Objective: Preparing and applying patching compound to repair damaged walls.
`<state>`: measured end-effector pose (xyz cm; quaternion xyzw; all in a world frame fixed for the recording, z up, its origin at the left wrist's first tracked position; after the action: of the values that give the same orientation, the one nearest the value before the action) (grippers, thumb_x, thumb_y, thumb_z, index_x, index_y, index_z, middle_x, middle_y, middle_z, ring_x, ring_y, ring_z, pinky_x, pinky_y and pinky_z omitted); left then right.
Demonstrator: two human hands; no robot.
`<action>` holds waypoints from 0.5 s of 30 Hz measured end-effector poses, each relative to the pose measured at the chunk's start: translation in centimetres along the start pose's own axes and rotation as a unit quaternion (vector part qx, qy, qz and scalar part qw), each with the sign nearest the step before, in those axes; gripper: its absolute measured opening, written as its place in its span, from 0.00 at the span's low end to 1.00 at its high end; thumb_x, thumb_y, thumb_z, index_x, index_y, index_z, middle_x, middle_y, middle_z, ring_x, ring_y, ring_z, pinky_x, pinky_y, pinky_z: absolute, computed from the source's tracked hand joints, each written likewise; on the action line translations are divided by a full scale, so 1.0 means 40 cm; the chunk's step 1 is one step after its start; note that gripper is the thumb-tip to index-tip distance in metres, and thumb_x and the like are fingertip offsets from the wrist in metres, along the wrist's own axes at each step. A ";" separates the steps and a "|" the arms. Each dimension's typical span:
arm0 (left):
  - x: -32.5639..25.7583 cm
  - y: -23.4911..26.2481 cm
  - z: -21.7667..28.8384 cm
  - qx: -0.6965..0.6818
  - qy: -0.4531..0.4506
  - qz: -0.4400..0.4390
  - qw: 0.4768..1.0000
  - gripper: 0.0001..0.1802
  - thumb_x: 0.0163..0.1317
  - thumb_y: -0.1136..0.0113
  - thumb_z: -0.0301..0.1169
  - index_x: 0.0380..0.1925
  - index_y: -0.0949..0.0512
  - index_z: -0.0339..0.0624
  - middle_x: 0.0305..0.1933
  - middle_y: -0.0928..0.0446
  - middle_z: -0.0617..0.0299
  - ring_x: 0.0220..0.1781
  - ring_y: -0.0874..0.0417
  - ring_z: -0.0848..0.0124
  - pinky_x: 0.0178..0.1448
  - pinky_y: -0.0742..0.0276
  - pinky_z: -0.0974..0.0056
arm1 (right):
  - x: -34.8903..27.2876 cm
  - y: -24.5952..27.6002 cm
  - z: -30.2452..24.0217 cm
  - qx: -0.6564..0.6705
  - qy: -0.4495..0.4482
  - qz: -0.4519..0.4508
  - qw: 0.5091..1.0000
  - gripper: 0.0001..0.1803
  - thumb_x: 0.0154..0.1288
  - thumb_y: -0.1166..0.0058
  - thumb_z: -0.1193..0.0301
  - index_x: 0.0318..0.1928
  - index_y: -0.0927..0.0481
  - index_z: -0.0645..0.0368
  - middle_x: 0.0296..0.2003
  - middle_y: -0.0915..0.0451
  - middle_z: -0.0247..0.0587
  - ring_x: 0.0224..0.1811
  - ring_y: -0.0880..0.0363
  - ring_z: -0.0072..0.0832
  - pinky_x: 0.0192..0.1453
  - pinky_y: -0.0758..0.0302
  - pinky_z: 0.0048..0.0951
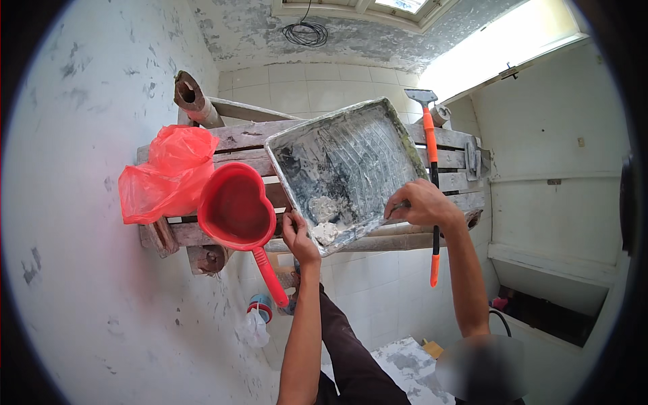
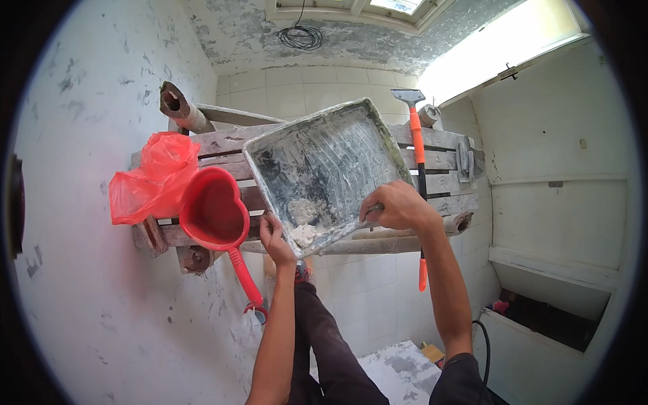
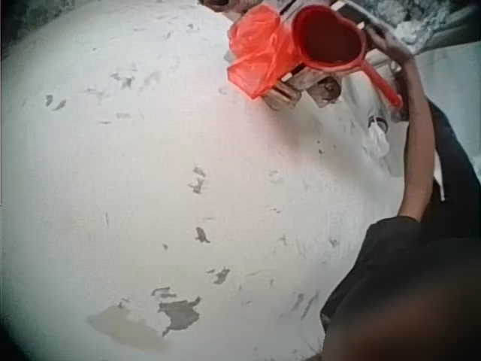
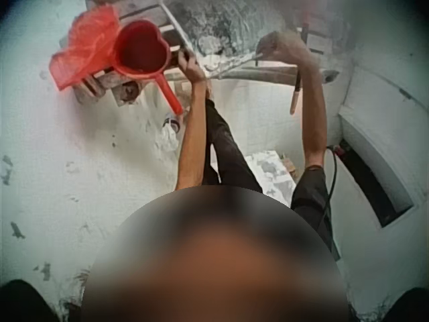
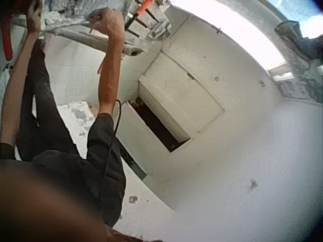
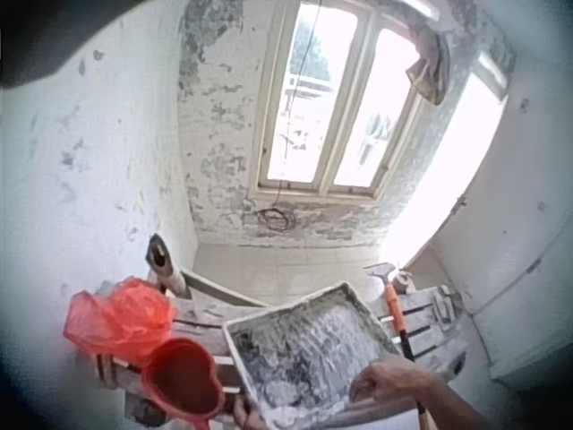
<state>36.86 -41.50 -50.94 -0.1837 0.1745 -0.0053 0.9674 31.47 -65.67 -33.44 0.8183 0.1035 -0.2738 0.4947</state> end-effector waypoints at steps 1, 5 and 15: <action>0.003 0.001 -0.005 -0.018 -0.001 -0.011 1.000 0.06 0.69 0.50 0.22 0.32 0.33 0.44 0.34 0.37 0.71 0.40 0.38 0.77 0.51 0.40 0.72 | 0.029 -0.019 -0.009 -0.029 0.007 -0.074 0.997 0.09 0.56 0.34 0.73 0.38 0.09 0.47 0.34 0.12 0.36 0.39 0.15 0.35 0.49 0.24 0.36; 0.006 -0.001 -0.007 -0.022 -0.023 -0.019 0.999 0.06 0.69 0.50 0.22 0.32 0.33 0.43 0.35 0.37 0.71 0.40 0.37 0.78 0.51 0.40 0.72 | 0.081 -0.057 -0.052 -0.016 0.047 -0.120 0.992 0.10 0.55 0.34 0.75 0.38 0.09 0.48 0.34 0.11 0.37 0.38 0.13 0.36 0.45 0.23 0.36; 0.013 0.026 -0.043 -0.067 0.003 -0.010 0.998 0.03 0.68 0.53 0.19 0.39 0.30 0.35 0.44 0.34 0.68 0.43 0.35 0.78 0.54 0.38 0.74 | -0.017 -0.126 -0.207 -0.011 0.041 0.000 0.999 0.08 0.58 0.39 0.73 0.38 0.11 0.51 0.33 0.14 0.40 0.37 0.14 0.41 0.44 0.21 0.42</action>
<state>36.70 -41.18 -53.00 -0.2494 0.1754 -0.0035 0.9524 31.55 -55.98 -33.88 0.8230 0.1267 -0.2390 0.4994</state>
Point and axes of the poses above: each hand's wrist, its own x-axis towards the middle knuckle, its own y-axis out of the back of the hand, z = x × y, the point moved 7 cm from there along x, towards the middle knuckle
